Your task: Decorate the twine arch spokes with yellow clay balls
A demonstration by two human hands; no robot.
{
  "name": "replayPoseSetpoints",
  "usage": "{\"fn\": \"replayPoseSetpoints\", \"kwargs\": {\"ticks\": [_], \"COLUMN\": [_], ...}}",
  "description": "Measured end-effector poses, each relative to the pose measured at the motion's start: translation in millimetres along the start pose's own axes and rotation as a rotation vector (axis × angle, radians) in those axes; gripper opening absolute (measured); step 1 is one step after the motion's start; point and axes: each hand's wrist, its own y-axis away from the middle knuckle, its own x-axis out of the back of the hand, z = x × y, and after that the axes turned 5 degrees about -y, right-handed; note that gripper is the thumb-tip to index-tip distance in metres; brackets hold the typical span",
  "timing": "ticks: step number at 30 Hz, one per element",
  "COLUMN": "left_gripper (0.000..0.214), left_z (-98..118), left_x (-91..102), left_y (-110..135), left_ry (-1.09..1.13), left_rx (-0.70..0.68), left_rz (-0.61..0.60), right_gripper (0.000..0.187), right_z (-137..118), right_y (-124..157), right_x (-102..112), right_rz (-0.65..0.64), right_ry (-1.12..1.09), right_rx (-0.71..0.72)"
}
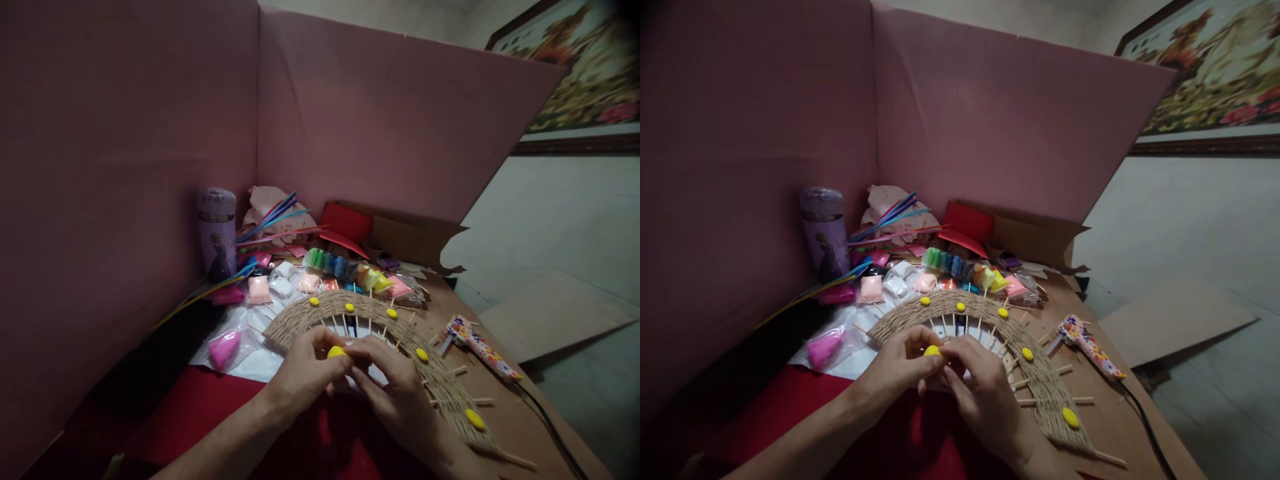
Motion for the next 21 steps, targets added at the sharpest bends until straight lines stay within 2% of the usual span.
{"fn": "replayPoseSetpoints", "kwargs": {"ticks": [4,8,17,21], "left_gripper": [0.027,0.028,0.023,0.022], "left_z": [4.5,4.0,3.7,3.7], "left_x": [-0.2,0.1,-1.8,-1.0], "left_y": [1.4,1.9,3.2,3.0], "left_ry": [0.027,0.084,0.143,0.148], "left_rx": [0.044,0.056,0.091,0.074], "left_rz": [0.031,0.009,0.102,0.107], "right_gripper": [0.023,0.021,0.012,0.008], "right_z": [-0.4,-2.3,-3.5,-6.8], "right_y": [3.6,4.2,2.3,2.0], "right_x": [-1.8,-0.9,-0.7,-4.5], "right_rz": [0.007,-0.024,0.006,0.039], "right_ry": [0.006,-0.013,-0.033,-0.101], "right_rx": [-0.004,-0.001,-0.014,-0.09]}}
